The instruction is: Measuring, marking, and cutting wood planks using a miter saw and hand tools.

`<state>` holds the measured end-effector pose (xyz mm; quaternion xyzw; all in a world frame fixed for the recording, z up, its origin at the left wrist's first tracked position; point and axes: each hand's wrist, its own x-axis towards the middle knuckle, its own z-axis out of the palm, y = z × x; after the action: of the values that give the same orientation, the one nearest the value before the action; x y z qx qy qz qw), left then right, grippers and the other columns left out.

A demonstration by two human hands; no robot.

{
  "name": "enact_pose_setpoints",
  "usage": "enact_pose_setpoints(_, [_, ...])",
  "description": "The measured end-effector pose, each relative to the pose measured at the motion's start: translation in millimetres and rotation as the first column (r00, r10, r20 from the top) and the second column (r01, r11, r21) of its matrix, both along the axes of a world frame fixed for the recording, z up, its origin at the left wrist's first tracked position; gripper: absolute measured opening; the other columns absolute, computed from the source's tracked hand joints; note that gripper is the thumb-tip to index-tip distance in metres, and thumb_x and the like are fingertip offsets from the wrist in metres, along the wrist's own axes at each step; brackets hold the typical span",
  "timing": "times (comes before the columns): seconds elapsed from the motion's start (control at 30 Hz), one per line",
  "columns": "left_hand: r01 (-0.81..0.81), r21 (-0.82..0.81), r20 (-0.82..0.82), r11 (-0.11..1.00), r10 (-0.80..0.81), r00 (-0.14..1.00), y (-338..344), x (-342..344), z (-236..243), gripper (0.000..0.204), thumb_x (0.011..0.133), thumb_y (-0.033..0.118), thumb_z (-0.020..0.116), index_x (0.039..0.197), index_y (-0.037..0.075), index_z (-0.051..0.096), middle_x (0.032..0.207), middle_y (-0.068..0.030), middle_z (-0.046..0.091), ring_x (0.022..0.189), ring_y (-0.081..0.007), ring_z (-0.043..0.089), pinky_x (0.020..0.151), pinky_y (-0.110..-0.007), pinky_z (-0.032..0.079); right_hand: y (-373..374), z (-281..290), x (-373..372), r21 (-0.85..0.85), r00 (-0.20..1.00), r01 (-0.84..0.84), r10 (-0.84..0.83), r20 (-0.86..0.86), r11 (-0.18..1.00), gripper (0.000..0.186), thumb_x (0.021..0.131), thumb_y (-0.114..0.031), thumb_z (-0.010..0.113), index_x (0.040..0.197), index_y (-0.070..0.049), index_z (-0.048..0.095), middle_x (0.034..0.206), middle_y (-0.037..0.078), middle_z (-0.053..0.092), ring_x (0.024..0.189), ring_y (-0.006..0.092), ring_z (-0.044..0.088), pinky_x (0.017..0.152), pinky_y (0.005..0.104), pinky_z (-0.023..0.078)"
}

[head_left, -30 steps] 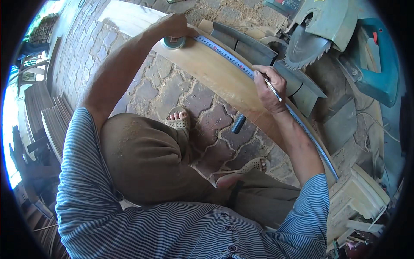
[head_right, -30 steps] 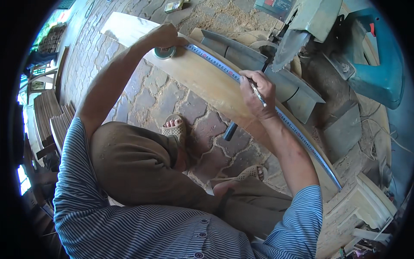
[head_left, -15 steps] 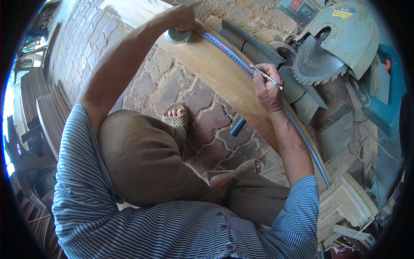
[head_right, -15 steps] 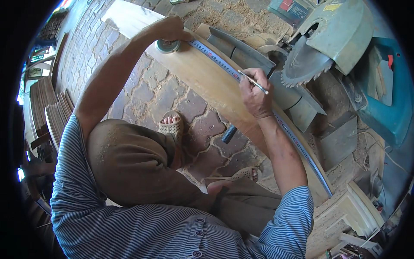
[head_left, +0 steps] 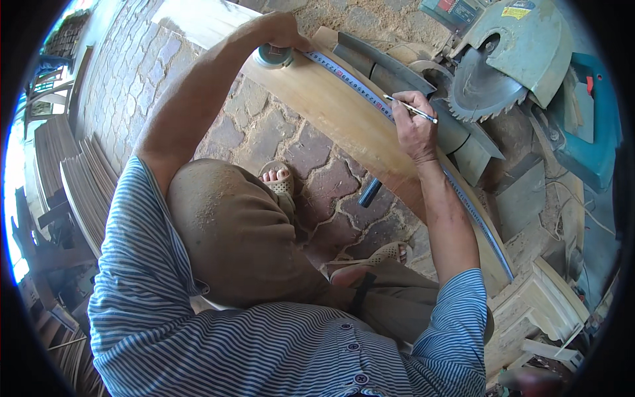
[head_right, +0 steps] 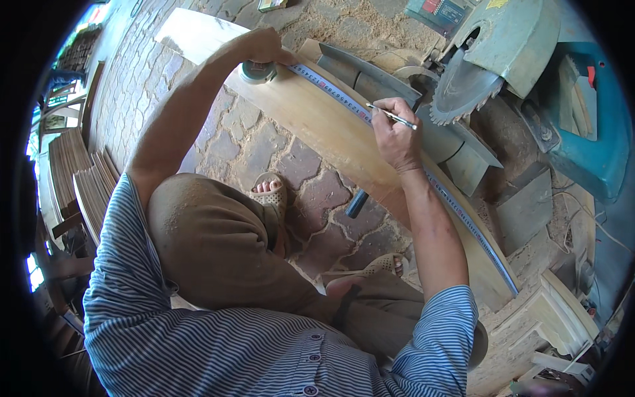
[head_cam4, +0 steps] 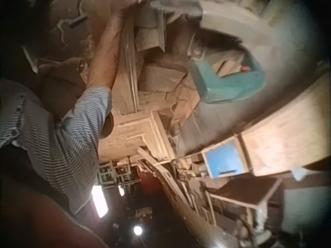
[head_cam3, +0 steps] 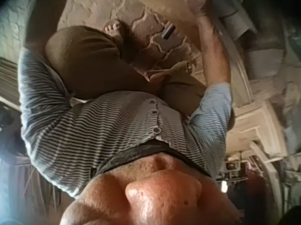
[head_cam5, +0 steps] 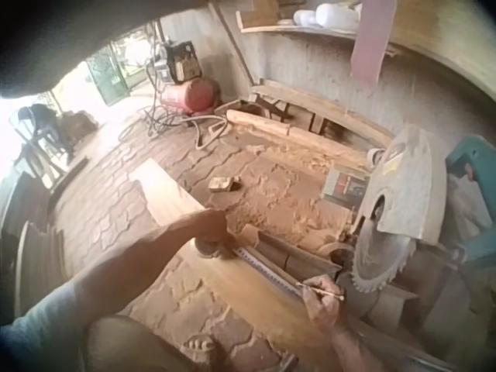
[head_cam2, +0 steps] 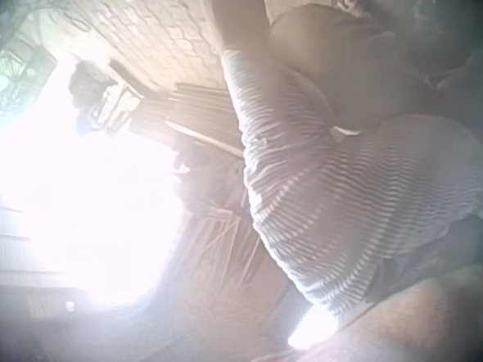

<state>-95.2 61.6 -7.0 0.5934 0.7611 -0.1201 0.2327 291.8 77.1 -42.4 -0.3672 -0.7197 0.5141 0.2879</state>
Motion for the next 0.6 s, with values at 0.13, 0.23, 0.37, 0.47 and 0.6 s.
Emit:
enact_pose_setpoints(0.13, [-0.027,-0.048,-0.01,0.998,0.027,1.0,0.8,-1.6,-1.0,0.074,0.078,0.066,0.081,0.083,-0.008,0.077,0.079,-0.0234,0.074,0.074,-0.0343,0.074,0.072,-0.046,0.057,-5.0,3.7,2.9,-0.009,0.998,0.041,-0.042,-0.053,0.999,0.015,0.099,-0.011,0.066,0.108,0.002,0.068,0.089,0.006,0.073,0.078,0.0101,0.066,0.073,0.0285,0.055])
enact_pose_setpoints(0.23, [-0.004,0.041,-0.015,0.999,0.005,1.0,-4.2,-1.5,-0.6,0.074,0.078,0.066,0.08,0.084,-0.008,0.078,0.081,-0.0251,0.074,0.075,-0.0352,0.074,0.073,-0.046,0.058,-6.1,6.1,18.2,-0.025,0.999,0.015,-0.016,-0.04,1.0,0.015,0.099,-0.011,0.066,0.107,0.001,0.068,0.089,0.005,0.073,0.078,0.0094,0.065,0.071,0.0275,0.054])
enact_pose_setpoints(0.37, [0.079,0.025,-0.038,0.997,-0.078,0.996,-3.7,-8.4,-0.8,0.086,0.083,0.075,0.071,0.081,-0.011,0.075,0.078,-0.0298,0.072,0.07,-0.0389,0.072,0.072,-0.05,0.057,1.9,9.3,53.8,-0.128,0.999,0.015,-0.019,-0.029,0.992,0.011,0.101,-0.011,0.065,0.105,0.0,0.068,0.09,0.004,0.073,0.076,0.0073,0.062,0.068,0.0255,0.052])
enact_pose_setpoints(0.47, [0.084,0.048,-0.043,0.995,-0.082,0.996,0.6,-2.2,-1.0,0.086,0.084,0.075,0.07,0.081,-0.01,0.075,0.078,-0.0296,0.072,0.071,-0.0385,0.072,0.073,-0.049,0.057,7.5,16.6,84.3,-0.056,0.989,0.1,-0.093,0.113,0.993,0.012,0.103,-0.011,0.064,0.107,0.0,0.068,0.091,0.004,0.073,0.078,0.0072,0.063,0.069,0.0265,0.053])
enact_pose_setpoints(0.6, [0.033,-0.022,-0.043,0.999,-0.034,0.999,-0.8,-3.1,3.1,0.078,0.08,0.07,0.077,0.09,-0.007,0.078,0.091,-0.0269,0.076,0.083,-0.0366,0.076,0.078,-0.046,0.058,8.0,65.3,137.8,0.194,0.953,-0.162,0.103,0.284,0.968,0.017,0.099,-0.009,0.066,0.113,-0.001,0.069,0.089,0.013,0.073,0.075,0.0263,0.069,0.073,0.0382,0.057])
